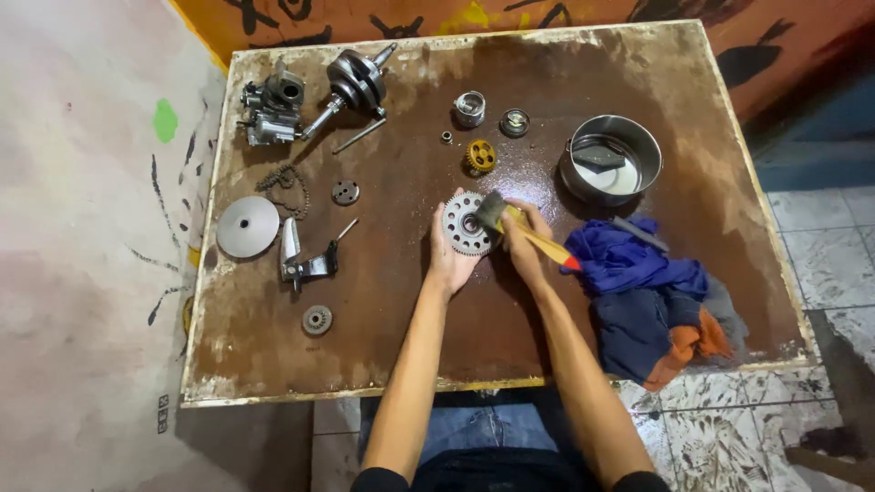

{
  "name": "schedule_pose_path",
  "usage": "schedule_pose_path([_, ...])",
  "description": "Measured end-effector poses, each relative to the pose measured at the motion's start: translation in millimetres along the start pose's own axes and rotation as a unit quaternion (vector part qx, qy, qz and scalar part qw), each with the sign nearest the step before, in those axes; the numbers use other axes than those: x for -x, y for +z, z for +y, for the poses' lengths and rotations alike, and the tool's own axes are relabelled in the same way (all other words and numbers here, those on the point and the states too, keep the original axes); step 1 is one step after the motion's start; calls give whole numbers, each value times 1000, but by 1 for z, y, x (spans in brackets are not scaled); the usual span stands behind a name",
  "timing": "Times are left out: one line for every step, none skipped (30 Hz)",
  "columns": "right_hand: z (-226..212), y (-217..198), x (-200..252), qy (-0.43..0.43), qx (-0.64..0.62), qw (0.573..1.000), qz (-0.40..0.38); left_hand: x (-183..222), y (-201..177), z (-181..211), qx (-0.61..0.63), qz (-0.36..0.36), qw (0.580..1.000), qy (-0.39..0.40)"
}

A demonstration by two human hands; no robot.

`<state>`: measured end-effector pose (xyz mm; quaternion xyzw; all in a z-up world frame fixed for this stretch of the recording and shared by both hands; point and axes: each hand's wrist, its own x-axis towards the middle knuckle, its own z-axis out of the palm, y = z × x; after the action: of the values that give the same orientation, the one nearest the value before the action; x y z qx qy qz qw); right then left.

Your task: The person is using a brush and solvent to clean a motorcycle gear on a workbench.

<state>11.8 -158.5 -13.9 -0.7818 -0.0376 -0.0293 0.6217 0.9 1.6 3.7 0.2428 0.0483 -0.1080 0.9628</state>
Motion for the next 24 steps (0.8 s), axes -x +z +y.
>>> schedule_pose_path([13,0,-2,-115,3,993,20,-1,4,0,12,18,1000,-11])
schedule_pose_path([-4,-3,-1,-116,3,993,17,-2,4,1,13,18,1000,-8])
schedule_pose_path([-20,-4,5,-128,2,990,-52,1,2,1,-8,9,1000,4])
schedule_pose_path([-35,-7,11,-140,0,983,-121,4,1,0,-30,-1,999,15])
schedule_pose_path([-24,-3,8,-139,0,983,-118,4,2,1,-30,-1,999,12])
schedule_pose_path([-13,1,6,-99,-52,993,-43,4,4,1,-42,25,999,-14])
schedule_pose_path([-3,5,-1,-62,-103,992,30,1,7,4,-53,50,997,-35])
schedule_pose_path([-8,3,3,-64,-102,992,30,1,5,3,-53,48,997,-35])
schedule_pose_path([-14,0,4,-131,-36,990,-25,-2,3,2,-24,11,1000,-12])
schedule_pose_path([-19,-2,5,-197,31,977,-79,-5,2,0,5,-25,1000,10])
schedule_pose_path([-14,-4,1,-195,29,977,-80,-2,3,1,5,-23,1000,9])
schedule_pose_path([-10,-6,-3,-46,25,996,-77,1,5,2,-6,-19,1000,4])
schedule_pose_path([-6,-5,-4,105,17,992,-72,7,6,5,-20,-15,1000,-4])
schedule_pose_path([-13,-1,2,109,14,991,-73,6,0,3,-22,-11,1000,-6])
schedule_pose_path([-21,0,5,26,-27,999,-29,1,-4,-1,-13,-7,1000,-2])
schedule_pose_path([-28,1,7,-58,-68,996,14,-3,-8,-4,-4,-4,1000,1])
schedule_pose_path([-34,-2,7,-59,-67,996,12,-5,-12,-5,-3,-3,1000,3])
schedule_pose_path([-40,-4,8,-75,-26,996,-42,-7,-17,-7,-11,-2,1000,-7])
schedule_pose_path([-44,-5,14,-88,13,992,-93,-4,-24,-10,-21,0,1000,-21])
schedule_pose_path([-33,-2,11,-84,12,992,-94,-2,-17,-7,-20,3,1000,-23])
schedule_pose_path([-23,0,8,-66,-24,997,-36,-1,-10,-4,-11,-15,1000,-7])
schedule_pose_path([-12,3,6,-47,-60,997,23,0,-2,0,-2,-34,999,9])
schedule_pose_path([-13,1,7,-44,-60,997,22,0,-4,-1,-1,-30,1000,7])
schedule_pose_path([-14,0,9,-53,-10,999,-7,1,-5,-2,15,-24,1000,3])
